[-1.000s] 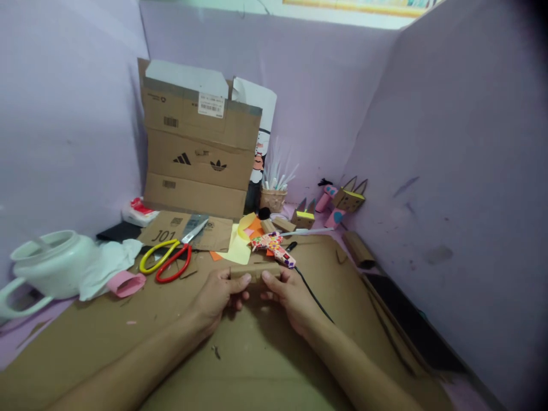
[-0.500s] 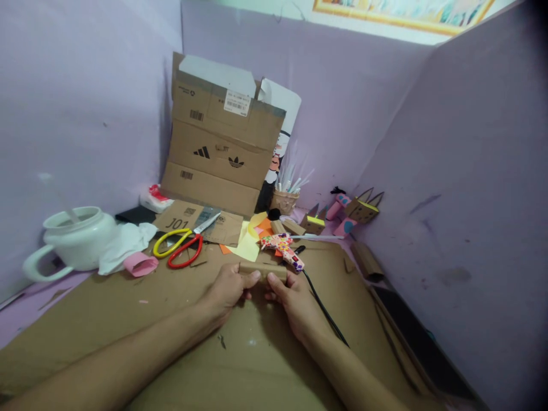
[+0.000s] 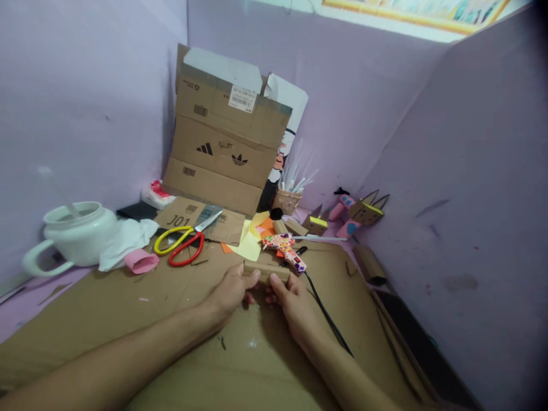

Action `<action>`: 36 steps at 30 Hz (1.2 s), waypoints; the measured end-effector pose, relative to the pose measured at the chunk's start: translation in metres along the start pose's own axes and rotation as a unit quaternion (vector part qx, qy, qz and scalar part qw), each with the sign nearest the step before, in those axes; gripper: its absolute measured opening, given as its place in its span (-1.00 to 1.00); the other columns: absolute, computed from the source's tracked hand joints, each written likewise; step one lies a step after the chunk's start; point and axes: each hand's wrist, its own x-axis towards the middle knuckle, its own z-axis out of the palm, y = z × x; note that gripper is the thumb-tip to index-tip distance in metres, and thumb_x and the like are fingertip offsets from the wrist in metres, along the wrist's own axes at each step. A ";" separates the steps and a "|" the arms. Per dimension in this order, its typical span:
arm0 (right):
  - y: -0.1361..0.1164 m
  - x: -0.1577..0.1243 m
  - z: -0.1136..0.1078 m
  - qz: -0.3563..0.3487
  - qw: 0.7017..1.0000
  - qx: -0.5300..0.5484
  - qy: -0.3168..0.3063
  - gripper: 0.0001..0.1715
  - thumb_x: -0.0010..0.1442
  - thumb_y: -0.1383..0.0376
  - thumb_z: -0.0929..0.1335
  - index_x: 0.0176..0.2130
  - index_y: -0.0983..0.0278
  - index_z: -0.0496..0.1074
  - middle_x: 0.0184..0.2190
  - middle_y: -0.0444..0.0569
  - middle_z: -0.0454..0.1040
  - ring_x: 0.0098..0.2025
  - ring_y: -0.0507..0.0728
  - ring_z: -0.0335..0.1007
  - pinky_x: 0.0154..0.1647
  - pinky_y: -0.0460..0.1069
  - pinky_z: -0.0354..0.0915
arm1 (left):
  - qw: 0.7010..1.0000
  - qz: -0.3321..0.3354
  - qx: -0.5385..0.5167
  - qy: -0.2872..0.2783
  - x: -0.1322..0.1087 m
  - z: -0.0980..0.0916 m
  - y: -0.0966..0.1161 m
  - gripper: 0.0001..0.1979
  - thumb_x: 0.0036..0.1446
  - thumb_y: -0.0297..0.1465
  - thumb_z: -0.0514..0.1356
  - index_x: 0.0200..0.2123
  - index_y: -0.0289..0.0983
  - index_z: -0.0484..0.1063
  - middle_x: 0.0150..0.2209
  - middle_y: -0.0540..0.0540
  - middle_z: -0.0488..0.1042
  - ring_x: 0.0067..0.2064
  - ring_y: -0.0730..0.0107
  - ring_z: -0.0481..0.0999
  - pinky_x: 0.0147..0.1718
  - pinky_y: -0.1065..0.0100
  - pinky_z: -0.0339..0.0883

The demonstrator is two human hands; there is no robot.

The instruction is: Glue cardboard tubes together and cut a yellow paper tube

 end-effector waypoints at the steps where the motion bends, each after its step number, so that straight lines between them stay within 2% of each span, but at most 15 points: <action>1: 0.001 0.000 0.000 0.000 1.000 0.000 0.001 -0.65 -0.14 0.13 0.48 -0.41 0.33 0.43 -0.60 -0.17 0.39 -0.57 0.00 0.28 -0.59 -0.12 0.25 | 1.000 0.000 0.003 -0.003 0.000 0.000 0.000 -0.71 -0.08 -0.21 0.25 -0.39 -0.32 0.35 -0.56 0.04 0.40 -0.64 0.56 0.28 -0.67 0.48 0.09; 10: 0.003 0.000 0.002 -0.006 1.000 -0.006 0.013 -0.64 -0.15 0.12 0.48 -0.45 0.34 0.41 -0.63 -0.17 0.39 -0.59 -0.01 0.26 -0.59 -0.12 0.25 | 1.000 0.011 0.018 -0.016 0.002 -0.001 -0.005 -0.67 -0.07 -0.19 0.21 -0.35 -0.34 0.32 -0.53 -0.03 0.45 -0.57 0.46 0.38 -0.60 0.43 0.16; 13: 0.003 -0.001 0.002 -0.002 1.000 -0.010 0.015 -0.65 -0.15 0.12 0.47 -0.46 0.33 0.41 -0.62 -0.17 0.39 -0.59 0.00 0.27 -0.59 -0.11 0.25 | 1.000 0.015 0.017 -0.012 0.003 -0.002 -0.007 -0.65 -0.09 -0.16 0.23 -0.35 -0.32 0.32 -0.51 -0.01 0.45 -0.58 0.48 0.36 -0.59 0.42 0.16; 20: 0.001 -0.002 0.003 -0.001 1.000 -0.015 0.016 -0.68 -0.13 0.13 0.46 -0.44 0.30 0.42 -0.61 -0.17 0.38 -0.57 0.03 0.27 -0.56 -0.09 0.25 | 1.000 0.016 0.016 -0.019 0.000 0.001 -0.002 -0.63 -0.11 -0.13 0.24 -0.37 -0.32 0.32 -0.50 -0.04 0.46 -0.50 0.41 0.42 -0.55 0.40 0.20; 29: 0.001 0.000 0.003 0.002 1.000 -0.017 0.006 -0.60 -0.14 0.08 0.47 -0.44 0.33 0.41 -0.63 -0.18 0.35 -0.59 -0.02 0.22 -0.58 -0.12 0.21 | 0.999 0.007 0.033 0.004 0.002 0.001 -0.003 -0.65 -0.10 -0.13 0.22 -0.41 -0.31 0.30 -0.59 0.07 0.35 -0.66 0.56 0.23 -0.65 0.45 0.06; 36: 0.004 -0.002 0.004 -0.003 0.999 -0.022 0.036 -0.60 -0.17 0.07 0.47 -0.45 0.31 0.38 -0.65 -0.20 0.35 -0.61 0.00 0.22 -0.60 -0.10 0.20 | 0.999 0.018 0.042 0.005 0.002 0.000 -0.006 -0.69 -0.08 -0.18 0.22 -0.40 -0.31 0.30 -0.55 0.03 0.40 -0.64 0.54 0.28 -0.62 0.43 0.13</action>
